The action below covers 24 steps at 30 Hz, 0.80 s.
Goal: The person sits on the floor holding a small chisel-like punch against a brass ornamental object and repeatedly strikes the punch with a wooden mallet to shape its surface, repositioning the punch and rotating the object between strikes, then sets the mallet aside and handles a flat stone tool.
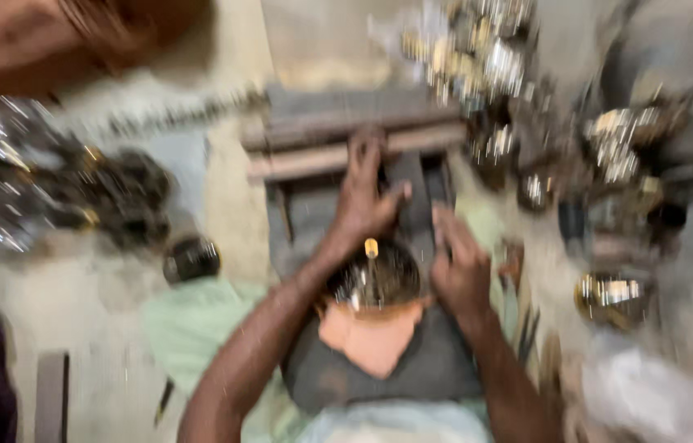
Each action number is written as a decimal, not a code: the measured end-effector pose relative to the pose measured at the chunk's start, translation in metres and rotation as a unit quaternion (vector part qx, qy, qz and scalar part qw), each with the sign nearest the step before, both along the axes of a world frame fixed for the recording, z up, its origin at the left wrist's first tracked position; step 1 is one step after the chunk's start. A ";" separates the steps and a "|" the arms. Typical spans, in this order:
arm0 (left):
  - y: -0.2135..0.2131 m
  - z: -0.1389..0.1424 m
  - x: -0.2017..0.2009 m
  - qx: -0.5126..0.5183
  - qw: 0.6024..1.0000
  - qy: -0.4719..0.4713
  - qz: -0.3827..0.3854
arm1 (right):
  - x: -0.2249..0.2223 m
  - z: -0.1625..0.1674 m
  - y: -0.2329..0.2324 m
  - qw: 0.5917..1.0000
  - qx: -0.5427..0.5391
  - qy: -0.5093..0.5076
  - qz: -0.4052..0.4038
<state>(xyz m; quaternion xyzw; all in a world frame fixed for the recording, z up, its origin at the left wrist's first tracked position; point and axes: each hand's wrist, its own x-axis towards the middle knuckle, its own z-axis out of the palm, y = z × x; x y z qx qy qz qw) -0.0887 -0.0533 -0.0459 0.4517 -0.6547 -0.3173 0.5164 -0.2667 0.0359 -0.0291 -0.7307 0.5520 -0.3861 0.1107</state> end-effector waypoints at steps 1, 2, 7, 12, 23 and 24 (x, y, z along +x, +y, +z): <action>0.004 -0.002 0.001 0.014 1.000 -0.010 -0.002 | 0.000 -0.004 -0.004 1.000 -0.005 0.005 0.008; 0.007 -0.002 0.002 0.019 1.000 -0.022 -0.004 | 0.002 -0.007 -0.011 1.000 -0.010 0.002 0.006; 0.009 0.010 0.002 0.069 0.997 0.025 -0.028 | 0.007 -0.001 -0.017 0.999 0.002 -0.042 0.009; 0.016 0.008 0.000 0.025 1.000 -0.007 0.002 | -0.004 0.002 0.014 1.000 0.008 0.021 0.017; 0.022 -0.011 -0.001 0.048 0.998 0.031 -0.016 | 0.000 0.008 0.007 0.999 0.028 -0.004 0.031; 0.023 -0.014 -0.002 0.059 0.998 0.035 -0.013 | -0.002 0.008 0.009 0.999 0.027 0.003 0.030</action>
